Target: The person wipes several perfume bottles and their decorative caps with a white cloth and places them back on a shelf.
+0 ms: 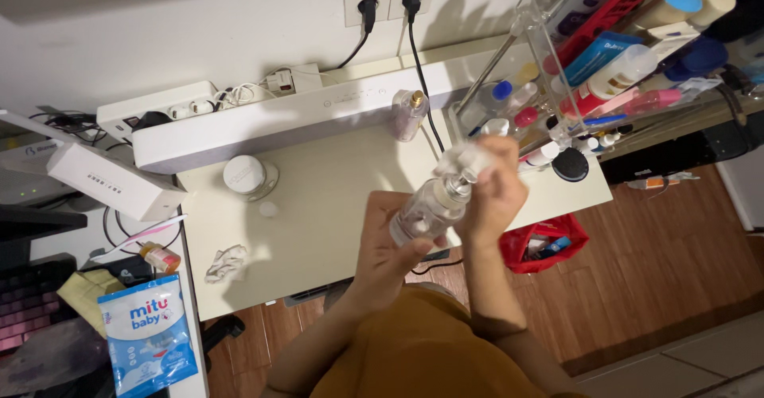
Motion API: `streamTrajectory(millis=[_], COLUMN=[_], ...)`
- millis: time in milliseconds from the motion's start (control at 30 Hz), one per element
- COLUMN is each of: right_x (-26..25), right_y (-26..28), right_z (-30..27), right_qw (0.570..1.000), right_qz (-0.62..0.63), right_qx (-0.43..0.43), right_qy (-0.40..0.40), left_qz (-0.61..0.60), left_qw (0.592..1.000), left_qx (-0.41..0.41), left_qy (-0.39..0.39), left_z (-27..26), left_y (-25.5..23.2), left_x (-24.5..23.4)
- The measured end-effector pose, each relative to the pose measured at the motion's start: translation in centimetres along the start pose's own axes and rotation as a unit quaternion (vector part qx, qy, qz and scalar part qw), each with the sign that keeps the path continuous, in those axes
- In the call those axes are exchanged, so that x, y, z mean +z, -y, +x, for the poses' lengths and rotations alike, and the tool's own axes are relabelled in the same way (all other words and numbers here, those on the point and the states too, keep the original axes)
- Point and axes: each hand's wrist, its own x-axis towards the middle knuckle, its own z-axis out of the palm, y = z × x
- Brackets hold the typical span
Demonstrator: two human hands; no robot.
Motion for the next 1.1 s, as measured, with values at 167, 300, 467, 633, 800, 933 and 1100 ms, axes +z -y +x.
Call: streamTrajectory(millis=[167, 300, 467, 633, 800, 933, 1100], right_x=[-1.5, -2.8, -3.7, -3.5, -2.7, -2.1, -1.8], right_y=[3.2, 2.9, 2.2, 2.7, 2.8, 2.8, 3.5], right_z=[3.7, 5.0, 4.8, 3.6, 2.5, 1.6, 1.2], right_qw=[0.932, 0.919, 0.918, 0.928, 0.903, 0.911, 0.935], right_qz=[0.28, 0.267, 0.267, 0.255, 0.322, 0.314, 0.253], right_qx=[0.152, 0.089, 0.164, 0.191, 0.25, 0.243, 0.189], right_qy=[0.171, 0.277, 0.244, 0.193, 0.138, 0.106, 0.164], left_qz=[-0.108, -0.275, -0.136, 0.262, 0.542, 0.58, 0.213], left_qw=[0.986, 0.934, 0.975, 0.963, 0.79, 0.744, 0.977], left_qx=[-0.109, -0.226, -0.178, 0.014, 0.284, 0.328, -0.007], left_qy=[0.057, 0.037, 0.004, -0.057, -0.038, -0.052, -0.017], left_z=[0.6, 0.8, 0.3, -0.4, 0.9, 1.2, -1.5], left_y=[-1.4, -2.2, -1.3, -0.6, -1.0, -0.5, 0.8], left_x=[0.1, 0.3, 0.4, 0.6, -0.1, -0.7, -0.6])
